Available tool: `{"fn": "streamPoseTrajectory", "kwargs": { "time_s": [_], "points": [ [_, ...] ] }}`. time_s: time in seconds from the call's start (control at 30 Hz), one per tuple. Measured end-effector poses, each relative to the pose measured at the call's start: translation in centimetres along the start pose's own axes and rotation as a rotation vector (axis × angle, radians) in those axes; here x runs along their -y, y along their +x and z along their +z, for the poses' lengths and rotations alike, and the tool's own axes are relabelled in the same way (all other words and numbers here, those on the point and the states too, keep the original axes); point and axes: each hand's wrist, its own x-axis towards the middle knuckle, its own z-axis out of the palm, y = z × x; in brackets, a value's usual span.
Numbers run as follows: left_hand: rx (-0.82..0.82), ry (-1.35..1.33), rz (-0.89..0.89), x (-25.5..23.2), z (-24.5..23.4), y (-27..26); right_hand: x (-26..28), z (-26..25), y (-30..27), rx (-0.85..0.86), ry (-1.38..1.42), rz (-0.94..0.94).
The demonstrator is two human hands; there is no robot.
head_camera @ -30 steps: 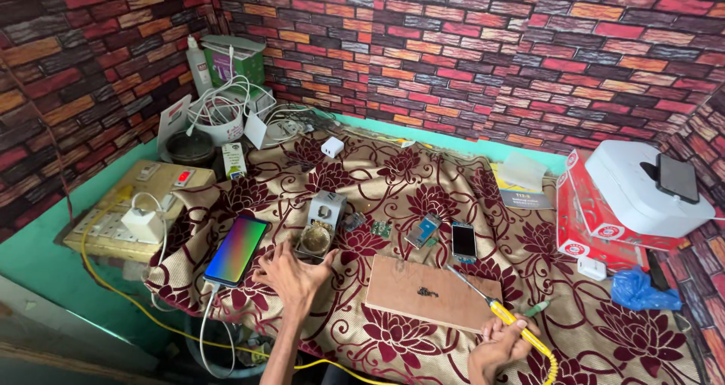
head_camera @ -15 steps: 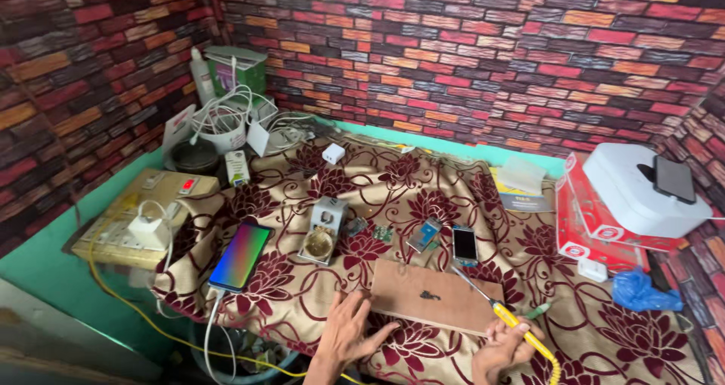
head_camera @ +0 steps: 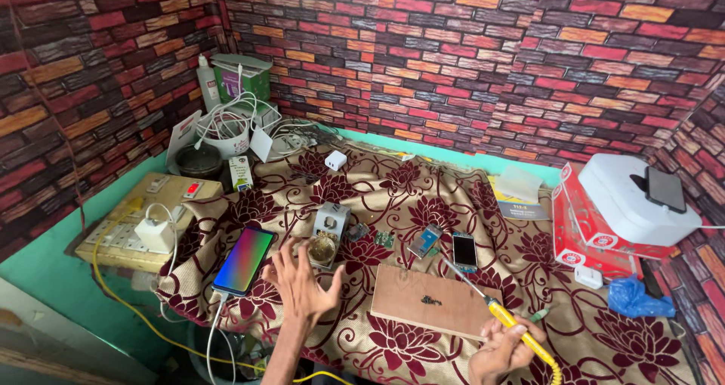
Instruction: The person uses a soldering iron and solder to work on a small electronic component placed on a wooden board. They repeatedly apply heat and solder to the component while holding it steady with their other hand.
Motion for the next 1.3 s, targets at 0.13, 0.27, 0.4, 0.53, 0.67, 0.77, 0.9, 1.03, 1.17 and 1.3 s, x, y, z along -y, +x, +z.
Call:
{"fn": "streamPoseTrajectory", "kwargs": {
  "time_s": [0.13,0.27,0.4,0.53,0.67,0.77,0.9,1.03,1.17,1.3],
  "points": [
    [-0.039,-0.118,-0.262,0.6,1.0,-1.8,1.9,2.9,-2.4,0.015,-0.084,0.092],
    [-0.365,-0.462,-0.514,1.2,0.1,-4.5,1.5,10.3,-5.0,0.221,-0.079,0.022],
    [-0.43,-0.395,-0.421,1.9,-3.4,-7.2,0.4,18.2,-6.4,0.447,-0.385,0.169],
    [-0.441,-0.533,-0.454,2.0,-5.1,-7.4,0.2,21.7,-6.4,0.607,-0.319,-0.163],
    [-0.361,-0.505,-0.461,2.6,-5.5,-6.9,1.0,20.0,-7.2,0.469,-0.25,0.116],
    [-0.399,-0.365,-0.258,4.0,-5.3,-7.3,1.2,19.4,-8.5,0.479,-0.29,0.172],
    [-0.548,-0.372,-0.071,6.9,-2.6,-9.9,1.6,18.8,-9.0,0.403,-0.197,0.232],
    [-0.349,-0.2,0.135,12.8,1.8,-12.8,1.9,15.8,-5.7,0.151,-0.004,0.391],
    [0.079,-0.154,0.198,14.9,4.0,-15.2,2.4,8.8,-1.2,-0.069,0.042,0.285],
    [0.185,-0.26,0.376,8.0,2.7,-11.7,1.2,1.1,3.6,-0.147,-0.006,0.189]
  ]
}}
